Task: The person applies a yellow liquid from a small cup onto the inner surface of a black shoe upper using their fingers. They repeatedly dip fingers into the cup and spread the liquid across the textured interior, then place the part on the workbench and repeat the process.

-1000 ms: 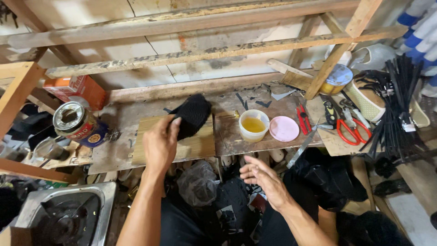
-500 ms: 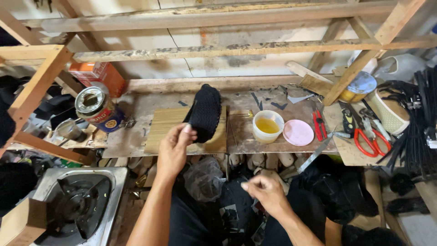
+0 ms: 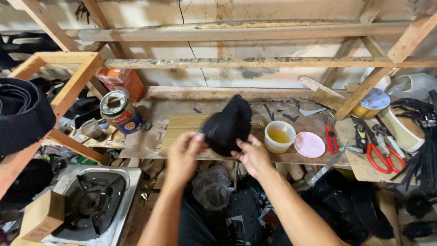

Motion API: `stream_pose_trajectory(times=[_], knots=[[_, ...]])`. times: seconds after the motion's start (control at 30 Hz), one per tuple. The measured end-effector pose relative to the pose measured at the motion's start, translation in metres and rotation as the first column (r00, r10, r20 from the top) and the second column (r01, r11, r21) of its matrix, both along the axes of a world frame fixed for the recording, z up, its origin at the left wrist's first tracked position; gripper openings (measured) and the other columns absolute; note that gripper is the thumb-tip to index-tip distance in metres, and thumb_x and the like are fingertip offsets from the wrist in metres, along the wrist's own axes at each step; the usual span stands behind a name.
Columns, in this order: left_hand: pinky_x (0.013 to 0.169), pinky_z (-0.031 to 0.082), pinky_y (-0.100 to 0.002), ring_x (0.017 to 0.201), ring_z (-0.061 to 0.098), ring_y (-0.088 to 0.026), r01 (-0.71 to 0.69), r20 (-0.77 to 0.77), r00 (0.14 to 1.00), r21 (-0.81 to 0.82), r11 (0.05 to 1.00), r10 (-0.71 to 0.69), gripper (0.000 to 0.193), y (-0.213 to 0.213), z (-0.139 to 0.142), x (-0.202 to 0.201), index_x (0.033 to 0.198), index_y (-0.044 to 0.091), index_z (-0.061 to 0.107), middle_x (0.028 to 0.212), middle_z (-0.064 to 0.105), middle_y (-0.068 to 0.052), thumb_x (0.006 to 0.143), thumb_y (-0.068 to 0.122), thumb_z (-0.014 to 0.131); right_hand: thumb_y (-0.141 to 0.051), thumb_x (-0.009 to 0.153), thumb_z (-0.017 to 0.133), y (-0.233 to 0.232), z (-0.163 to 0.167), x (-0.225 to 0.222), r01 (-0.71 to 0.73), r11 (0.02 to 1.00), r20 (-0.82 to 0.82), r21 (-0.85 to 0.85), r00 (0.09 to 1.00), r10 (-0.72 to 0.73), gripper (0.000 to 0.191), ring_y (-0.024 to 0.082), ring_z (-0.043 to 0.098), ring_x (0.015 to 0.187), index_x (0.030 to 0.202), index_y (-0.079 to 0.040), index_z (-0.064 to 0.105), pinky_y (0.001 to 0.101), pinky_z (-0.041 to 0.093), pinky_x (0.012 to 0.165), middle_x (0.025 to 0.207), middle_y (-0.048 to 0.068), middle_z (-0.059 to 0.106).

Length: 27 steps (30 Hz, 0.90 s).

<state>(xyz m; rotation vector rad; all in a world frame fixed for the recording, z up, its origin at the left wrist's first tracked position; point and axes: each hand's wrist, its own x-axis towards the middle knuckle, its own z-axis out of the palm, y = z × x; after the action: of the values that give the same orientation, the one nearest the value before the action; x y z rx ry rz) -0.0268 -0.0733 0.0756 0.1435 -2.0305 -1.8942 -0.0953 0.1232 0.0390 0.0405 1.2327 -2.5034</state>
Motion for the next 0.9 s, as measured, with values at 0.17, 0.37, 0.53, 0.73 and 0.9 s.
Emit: stream_pose_trajectory(times=[0.17, 0.37, 0.53, 0.73, 0.9], knots=[[0.078, 0.055, -0.023, 0.081, 0.068, -0.009, -0.232, -0.231, 0.946, 0.000, 0.973, 0.226, 0.023, -0.059, 0.030, 0.051, 0.108, 0.001, 0.068, 0.088, 0.072, -0.003, 0.106, 0.022, 0.057, -0.005, 0.096, 0.057, 0.015, 0.010, -0.021, 0.016, 0.997, 0.019, 0.072, 1.000, -0.017, 0.029, 0.018, 0.065, 0.097, 0.124, -0.007, 0.062, 0.0378, 0.059, 0.077, 0.116, 0.007, 0.070], [0.073, 0.043, -0.020, 0.078, 0.053, -0.007, -0.408, -0.206, 0.904, -0.147, 0.901, 0.375, 0.022, -0.058, 0.007, 0.088, 0.107, -0.002, 0.072, 0.088, 0.065, -0.006, 0.111, 0.017, 0.060, -0.006, 0.095, 0.060, -0.018, 0.048, -0.042, -0.074, 0.996, -0.055, 0.053, 0.996, 0.077, 0.037, 0.020, 0.068, 0.098, 0.132, -0.008, 0.058, 0.0354, 0.060, 0.074, 0.122, 0.009, 0.068], [0.077, 0.045, -0.018, 0.085, 0.057, -0.005, -0.447, -0.260, 0.861, 0.027, 0.894, 0.438, 0.011, -0.058, -0.013, 0.103, 0.110, -0.001, 0.068, 0.096, 0.066, -0.003, 0.104, 0.008, 0.066, -0.003, 0.101, 0.060, -0.033, 0.041, -0.045, -0.149, 0.963, -0.192, -0.223, 0.976, 0.107, 0.044, 0.024, 0.064, 0.106, 0.144, 0.001, 0.053, 0.0337, 0.061, 0.085, 0.130, 0.020, 0.063], [0.082, 0.055, -0.026, 0.091, 0.068, -0.011, -0.391, -0.231, 0.842, 0.362, 0.846, 0.488, 0.025, -0.052, -0.011, 0.112, 0.121, 0.001, 0.060, 0.107, 0.071, -0.008, 0.097, 0.001, 0.067, -0.010, 0.098, 0.061, -0.027, -0.023, -0.012, 0.047, 0.953, 0.131, 0.299, 0.987, -0.090, 0.073, 0.019, 0.049, 0.135, 0.159, -0.016, 0.023, 0.0340, 0.050, 0.094, 0.162, 0.011, 0.038], [0.081, 0.056, -0.032, 0.088, 0.066, -0.013, -0.227, -0.078, 0.918, 0.702, 0.675, 0.389, 0.024, -0.071, -0.032, 0.111, 0.113, 0.013, 0.061, 0.098, 0.067, -0.003, 0.090, 0.007, 0.066, -0.010, 0.093, 0.063, 0.022, -0.067, 0.025, 0.047, 0.914, -0.142, 0.403, 0.990, 0.012, 0.060, 0.023, 0.066, 0.114, 0.150, -0.009, 0.045, 0.0355, 0.059, 0.081, 0.141, 0.016, 0.059]])
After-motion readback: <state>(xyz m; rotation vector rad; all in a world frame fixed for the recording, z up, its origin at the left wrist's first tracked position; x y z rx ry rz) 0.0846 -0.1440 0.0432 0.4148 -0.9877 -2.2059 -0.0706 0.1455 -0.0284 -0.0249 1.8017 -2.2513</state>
